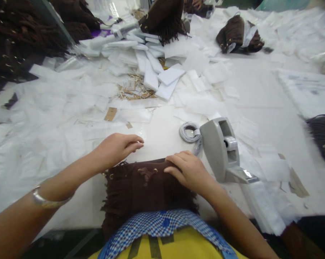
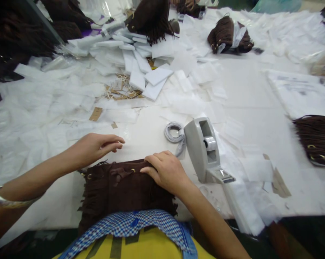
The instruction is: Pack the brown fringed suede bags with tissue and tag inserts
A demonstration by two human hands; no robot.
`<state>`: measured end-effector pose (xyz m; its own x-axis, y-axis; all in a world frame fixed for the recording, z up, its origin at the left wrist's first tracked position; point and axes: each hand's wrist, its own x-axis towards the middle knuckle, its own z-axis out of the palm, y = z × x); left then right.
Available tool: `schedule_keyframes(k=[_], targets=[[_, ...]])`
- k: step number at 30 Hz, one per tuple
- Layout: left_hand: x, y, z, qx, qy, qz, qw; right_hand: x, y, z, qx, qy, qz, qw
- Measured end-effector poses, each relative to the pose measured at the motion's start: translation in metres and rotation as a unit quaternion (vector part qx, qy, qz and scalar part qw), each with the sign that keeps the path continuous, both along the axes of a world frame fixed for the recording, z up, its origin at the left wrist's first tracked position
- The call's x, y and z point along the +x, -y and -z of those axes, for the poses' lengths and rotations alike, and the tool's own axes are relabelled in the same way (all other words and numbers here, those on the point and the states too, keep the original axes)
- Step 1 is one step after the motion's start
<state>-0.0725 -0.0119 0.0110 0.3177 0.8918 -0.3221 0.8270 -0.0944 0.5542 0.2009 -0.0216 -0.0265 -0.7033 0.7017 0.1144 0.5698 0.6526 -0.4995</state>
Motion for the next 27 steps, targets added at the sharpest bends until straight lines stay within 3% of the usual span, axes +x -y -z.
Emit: schedule_keyframes(k=[3, 5, 8, 10, 12, 14, 17, 19, 22, 25, 27], targets=[[-0.007, 0.023, -0.008, -0.014, 0.018, -0.008, 1.0, -0.006, -0.008, 0.014, -0.01, 0.028, 0.001, 1.0], [-0.009, 0.047, 0.008, 0.005, -0.025, 0.007, 1.0, -0.009, -0.01, 0.023, -0.002, 0.053, 0.014, 0.999], [-0.012, 0.079, 0.044, 0.106, -0.119, -0.018, 0.987, -0.011, -0.007, 0.034, 0.023, 0.066, 0.064, 0.995], [-0.016, 0.093, 0.059, 0.165, -0.171, -0.049, 0.97, -0.011, -0.004, 0.038, 0.038, 0.059, 0.095, 0.993], [-0.017, 0.101, 0.057, 0.22, -0.204, -0.079, 0.951, -0.013, 0.0, 0.04, 0.059, 0.052, 0.109, 0.991], [-0.012, 0.107, 0.046, 0.28, -0.225, -0.112, 0.927, -0.015, 0.004, 0.041, 0.083, 0.044, 0.113, 0.989], [0.012, 0.117, 0.031, 0.371, -0.206, -0.145, 0.894, -0.017, 0.007, 0.039, 0.097, 0.024, 0.088, 0.991], [0.033, 0.127, 0.035, 0.401, -0.151, -0.096, 0.899, -0.017, 0.007, 0.035, 0.076, 0.021, 0.063, 0.995], [0.058, 0.143, 0.058, 0.399, -0.121, 0.024, 0.909, -0.015, -0.002, 0.02, 0.012, 0.017, 0.022, 1.0], [0.064, 0.152, 0.08, 0.405, -0.154, 0.053, 0.9, -0.021, -0.028, 0.001, -0.014, -0.011, -0.004, 1.0], [0.062, 0.154, 0.087, 0.417, -0.167, 0.049, 0.892, -0.034, -0.056, -0.01, 0.002, -0.013, 0.02, 1.0]])
